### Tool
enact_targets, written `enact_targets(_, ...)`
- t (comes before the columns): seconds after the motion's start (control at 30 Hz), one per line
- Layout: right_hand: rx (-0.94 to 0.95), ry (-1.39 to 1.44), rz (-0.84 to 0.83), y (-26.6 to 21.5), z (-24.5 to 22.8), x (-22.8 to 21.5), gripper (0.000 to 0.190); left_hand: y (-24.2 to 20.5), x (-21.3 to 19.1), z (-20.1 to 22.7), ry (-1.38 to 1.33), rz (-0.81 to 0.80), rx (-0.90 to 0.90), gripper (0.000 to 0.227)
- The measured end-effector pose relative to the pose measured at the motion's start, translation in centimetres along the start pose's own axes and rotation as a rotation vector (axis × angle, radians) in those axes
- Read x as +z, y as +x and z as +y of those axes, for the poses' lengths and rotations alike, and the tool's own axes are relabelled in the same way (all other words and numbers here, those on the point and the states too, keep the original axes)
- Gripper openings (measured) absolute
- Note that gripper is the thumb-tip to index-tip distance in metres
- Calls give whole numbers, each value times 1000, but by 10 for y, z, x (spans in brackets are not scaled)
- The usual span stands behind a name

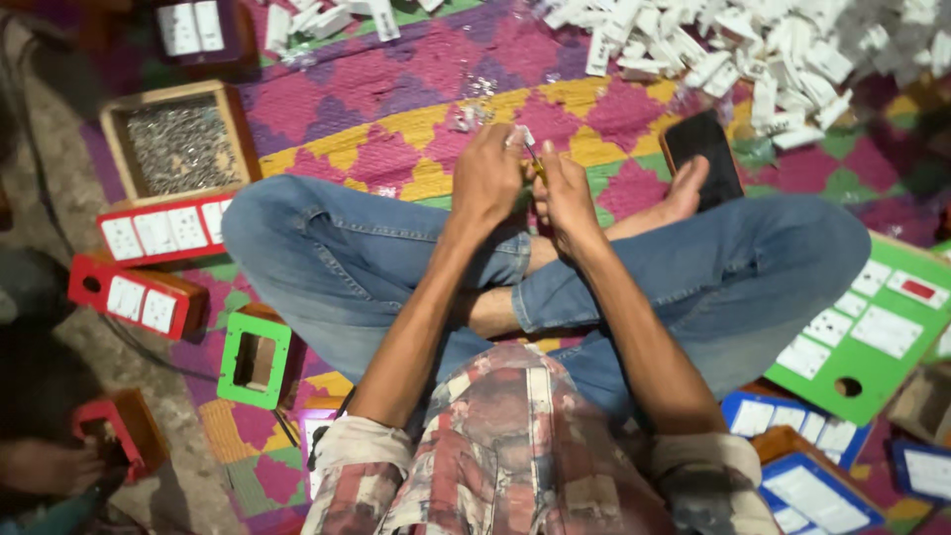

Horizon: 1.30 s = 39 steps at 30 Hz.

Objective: The person sits cross-legged on a mat and assembles white electrical switch modules using a screwdriver. They pick up individual modules, insert screws, and tighten them, then place the finished units into a pile. A box of screws and several assembled switch frames are visible nearby.

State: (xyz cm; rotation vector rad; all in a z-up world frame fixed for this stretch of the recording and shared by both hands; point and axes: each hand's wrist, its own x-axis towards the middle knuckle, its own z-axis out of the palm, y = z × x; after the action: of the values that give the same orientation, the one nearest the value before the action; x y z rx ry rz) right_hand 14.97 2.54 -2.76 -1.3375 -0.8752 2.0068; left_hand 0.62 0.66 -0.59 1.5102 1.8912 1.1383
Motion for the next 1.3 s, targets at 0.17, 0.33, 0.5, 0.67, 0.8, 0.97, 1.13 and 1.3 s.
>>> enact_targets(0.17, 100, 65, 6, -3, 7, 10, 41, 8, 3, 8, 343, -30, -217, 59)
enact_targets(0.33, 41, -3, 47, -6, 13, 12, 45, 11, 11, 1, 212, 87, -256, 67)
enact_targets(0.5, -12, -29, 67, -9, 12, 18, 47, 14, 14, -7, 119, 15, -390, 78)
enact_targets(0.67, -31, 5, 41, -13, 7, 21, 45, 12, 23, -19, 44, 61, -389, 80)
enact_targets(0.8, -78, 42, -40, -16, 1, 25, 46, 15, 34, -32, -155, 30, -541, 79)
enact_targets(0.97, -71, 14, 8, -18, 2, 25, 47, 8, 39, -41, -572, -85, -680, 69)
enact_targets(1.13, -114, 2, -59, -15, 1, 24, 50, 8, 26, -38, -974, -297, -889, 60)
enact_targets(1.3, -71, 57, -92, -14, -5, 18, 49, 9, 15, -39, -1180, -465, -1067, 60)
